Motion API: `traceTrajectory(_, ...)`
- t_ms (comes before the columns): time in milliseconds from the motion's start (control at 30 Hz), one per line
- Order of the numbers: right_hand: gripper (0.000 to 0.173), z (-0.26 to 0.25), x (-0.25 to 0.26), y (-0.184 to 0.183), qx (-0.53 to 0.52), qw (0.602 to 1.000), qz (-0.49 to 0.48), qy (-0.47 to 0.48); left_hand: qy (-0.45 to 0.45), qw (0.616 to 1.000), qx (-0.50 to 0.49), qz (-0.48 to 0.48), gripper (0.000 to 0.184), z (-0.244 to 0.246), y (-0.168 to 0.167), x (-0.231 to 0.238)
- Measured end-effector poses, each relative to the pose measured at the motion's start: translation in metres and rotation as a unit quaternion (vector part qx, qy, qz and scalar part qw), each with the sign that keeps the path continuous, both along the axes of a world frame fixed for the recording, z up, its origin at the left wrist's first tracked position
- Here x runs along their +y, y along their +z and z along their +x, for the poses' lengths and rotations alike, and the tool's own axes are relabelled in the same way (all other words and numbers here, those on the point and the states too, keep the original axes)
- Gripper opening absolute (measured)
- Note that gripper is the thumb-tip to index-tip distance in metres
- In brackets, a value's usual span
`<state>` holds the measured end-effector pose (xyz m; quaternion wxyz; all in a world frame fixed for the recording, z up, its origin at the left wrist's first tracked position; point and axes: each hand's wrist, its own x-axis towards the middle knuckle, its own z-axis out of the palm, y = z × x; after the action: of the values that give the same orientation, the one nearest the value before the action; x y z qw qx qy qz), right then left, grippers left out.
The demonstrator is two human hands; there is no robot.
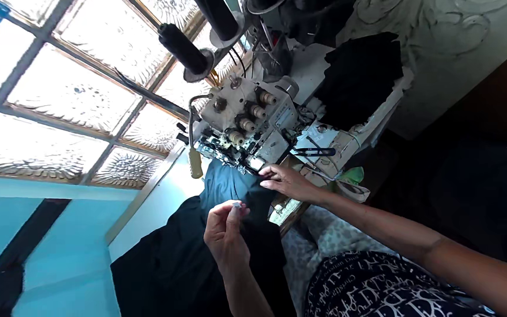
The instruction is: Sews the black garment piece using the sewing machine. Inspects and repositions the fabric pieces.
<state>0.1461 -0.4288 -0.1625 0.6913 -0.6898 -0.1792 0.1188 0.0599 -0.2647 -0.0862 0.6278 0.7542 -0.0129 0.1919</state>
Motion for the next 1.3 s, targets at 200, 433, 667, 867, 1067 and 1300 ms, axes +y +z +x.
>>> traceTrajectory(200,0.024,-0.011,0.0,-0.005,0.1,0.995,-0.008,-0.019,0.014,0.981,-0.002,0.195,0.009,0.025,0.0,0.007)
traceTrajectory(433,0.025,-0.057,0.008,0.013,0.137,0.985,0.104,-0.032,0.04,0.917,-0.037,0.396,0.011,0.062,-0.021,0.007)
traceTrajectory(667,0.021,-0.059,0.014,0.01,0.215,0.959,0.166,-0.077,0.079,0.917,-0.047,0.389,0.014,0.065,-0.025,0.007)
traceTrajectory(867,0.025,-0.062,0.015,0.007,0.165,0.973,0.134,-0.086,0.089,0.908,-0.053,0.406,0.011,0.07,-0.027,0.007)
traceTrajectory(1067,0.028,-0.072,0.012,0.008,0.041,0.993,0.027,-0.106,0.129,0.841,-0.101,0.516,0.016,0.06,-0.038,-0.003)
traceTrajectory(1300,0.028,-0.069,0.012,0.005,-0.068,0.989,-0.016,-0.127,0.11,0.804,-0.027,0.583,0.032,0.041,-0.031,-0.011)
